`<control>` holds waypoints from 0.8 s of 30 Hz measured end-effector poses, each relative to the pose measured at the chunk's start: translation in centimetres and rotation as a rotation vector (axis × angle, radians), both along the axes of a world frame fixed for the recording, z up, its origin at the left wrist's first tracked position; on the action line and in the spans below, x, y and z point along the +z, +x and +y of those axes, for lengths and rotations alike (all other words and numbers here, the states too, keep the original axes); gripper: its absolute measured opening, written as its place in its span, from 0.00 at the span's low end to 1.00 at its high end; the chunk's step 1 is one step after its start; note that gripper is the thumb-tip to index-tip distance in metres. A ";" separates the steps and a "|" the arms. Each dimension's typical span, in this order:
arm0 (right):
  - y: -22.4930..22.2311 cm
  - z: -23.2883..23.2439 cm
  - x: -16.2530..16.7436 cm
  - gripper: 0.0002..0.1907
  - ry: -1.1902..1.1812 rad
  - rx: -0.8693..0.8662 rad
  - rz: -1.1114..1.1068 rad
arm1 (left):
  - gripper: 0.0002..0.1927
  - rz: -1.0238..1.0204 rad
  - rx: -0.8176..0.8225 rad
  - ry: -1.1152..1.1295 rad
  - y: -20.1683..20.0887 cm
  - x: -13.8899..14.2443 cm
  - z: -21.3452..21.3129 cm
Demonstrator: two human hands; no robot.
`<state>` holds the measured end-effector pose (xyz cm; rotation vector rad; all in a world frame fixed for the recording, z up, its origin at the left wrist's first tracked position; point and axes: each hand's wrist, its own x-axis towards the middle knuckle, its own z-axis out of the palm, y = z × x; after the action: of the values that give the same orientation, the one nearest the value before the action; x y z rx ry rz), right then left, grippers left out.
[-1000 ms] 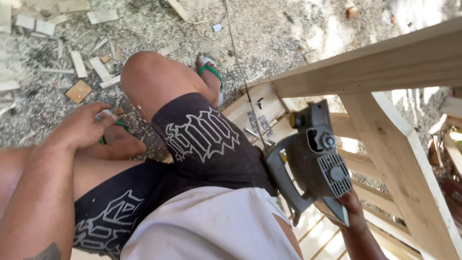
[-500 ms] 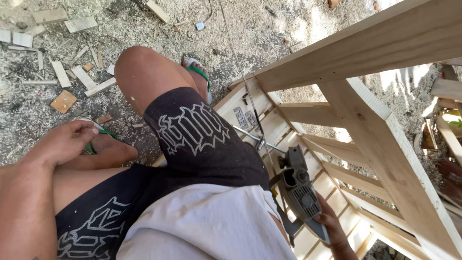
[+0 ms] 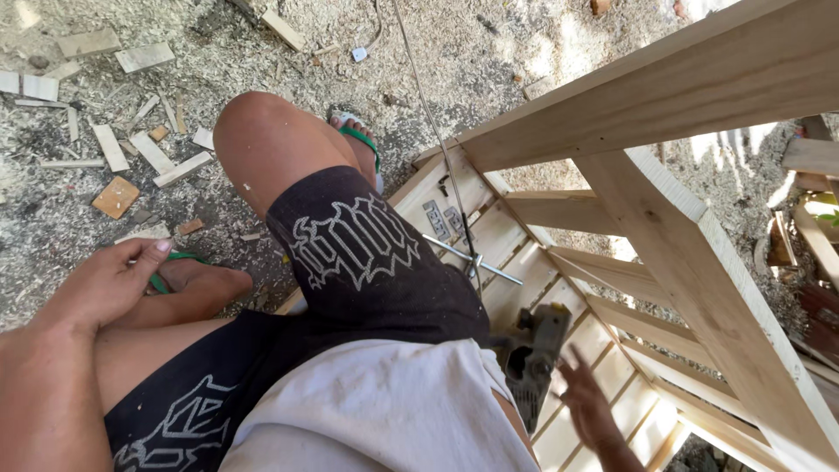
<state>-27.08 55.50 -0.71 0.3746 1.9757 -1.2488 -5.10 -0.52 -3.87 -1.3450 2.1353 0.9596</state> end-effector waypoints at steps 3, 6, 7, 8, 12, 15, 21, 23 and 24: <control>-2.7 -2.5 0.2 0.38 0.389 0.154 0.653 | 0.30 0.063 -0.018 0.005 0.0 -0.3 -0.5; -3.5 -8.7 -1.5 0.20 0.346 0.423 1.085 | 0.30 0.073 0.025 0.030 0.4 -0.6 -1.1; -3.8 -11.5 -2.6 0.17 0.312 0.369 0.690 | 0.29 0.067 0.009 0.013 0.8 -0.6 -1.4; -3.2 -14.2 -3.7 0.18 0.221 0.588 0.802 | 0.28 0.068 -0.005 -0.008 1.2 -0.7 -1.8; -4.0 -22.3 -7.7 0.19 0.124 0.978 0.473 | 0.24 0.082 0.033 -0.019 3.9 -0.4 -3.1; -3.9 -24.7 -10.0 0.22 0.250 1.087 0.752 | 0.22 0.061 0.035 -0.029 6.0 -0.1 -4.3; -4.3 -27.8 -10.1 0.28 0.530 1.126 0.794 | 0.21 0.497 0.078 -0.228 9.0 -0.3 -5.4; -3.7 -29.6 -9.4 0.27 0.665 1.098 0.644 | 0.17 0.595 0.077 -0.412 11.3 -0.8 -5.2; -3.7 -30.8 -9.2 0.26 0.743 1.082 0.589 | 0.16 0.647 0.068 -0.505 12.2 -1.2 -5.2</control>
<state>-30.74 24.74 -9.96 -0.7449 2.4881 0.1168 7.11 -5.69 -5.09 -1.4720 2.9936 1.0214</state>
